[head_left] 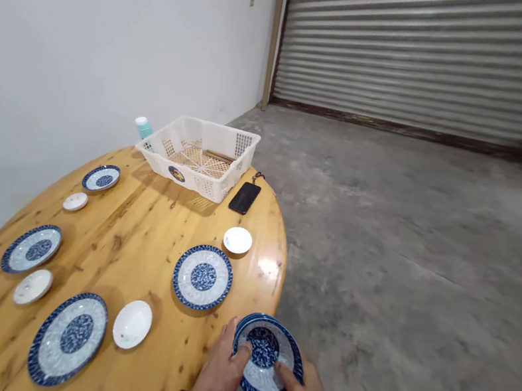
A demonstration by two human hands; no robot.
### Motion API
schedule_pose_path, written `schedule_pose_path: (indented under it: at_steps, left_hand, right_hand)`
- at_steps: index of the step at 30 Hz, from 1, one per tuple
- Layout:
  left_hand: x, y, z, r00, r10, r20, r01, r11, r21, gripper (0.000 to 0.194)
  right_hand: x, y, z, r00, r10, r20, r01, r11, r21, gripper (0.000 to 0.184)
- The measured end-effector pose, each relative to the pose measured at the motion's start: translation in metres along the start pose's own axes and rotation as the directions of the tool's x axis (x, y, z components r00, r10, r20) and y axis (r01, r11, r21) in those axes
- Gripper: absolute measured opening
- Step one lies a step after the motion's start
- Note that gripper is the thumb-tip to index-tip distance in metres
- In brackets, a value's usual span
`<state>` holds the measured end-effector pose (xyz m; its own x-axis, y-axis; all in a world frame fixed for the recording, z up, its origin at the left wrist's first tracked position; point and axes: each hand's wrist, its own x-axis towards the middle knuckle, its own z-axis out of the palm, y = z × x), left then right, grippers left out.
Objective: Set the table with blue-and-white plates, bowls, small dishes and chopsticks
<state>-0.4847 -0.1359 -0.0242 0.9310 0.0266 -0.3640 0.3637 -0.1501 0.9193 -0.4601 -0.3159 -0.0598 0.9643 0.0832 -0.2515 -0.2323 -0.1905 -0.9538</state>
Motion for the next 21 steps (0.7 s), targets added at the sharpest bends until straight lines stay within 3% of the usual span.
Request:
schedule_pose_path:
  at_steps: [8, 11, 15, 18, 21]
  left_hand:
    - [0.042, 0.053, 0.151, 0.995, 0.055, 0.087, -0.059, 0.997, 0.041, 0.053]
    - [0.051, 0.064, 0.195, 0.993, 0.052, 0.103, -0.061, 0.994, 0.090, 0.049]
    - [0.061, 0.076, 0.224, 0.996, 0.012, 0.087, -0.024, 0.991, 0.131, 0.050]
    - [0.070, 0.082, 0.229, 0.999, 0.014, 0.048, -0.020, 0.991, 0.130, 0.051]
    - [0.084, 0.086, 0.228, 1.000, -0.011, -0.013, 0.013, 0.989, 0.150, 0.053]
  right_hand:
    - [0.025, 0.014, -0.175, 0.999, 0.019, -0.042, -0.023, 0.995, -0.102, 0.061]
    - [0.034, 0.026, -0.229, 0.998, 0.056, 0.000, -0.055, 0.989, -0.136, 0.061]
    - [0.045, 0.032, -0.260, 0.993, 0.115, -0.004, -0.114, 0.982, -0.152, 0.057]
    - [0.059, 0.027, -0.262, 0.991, 0.136, -0.006, -0.136, 0.980, -0.143, 0.054]
    - [0.083, 0.023, -0.263, 0.979, 0.170, 0.113, -0.153, 0.977, -0.145, 0.052]
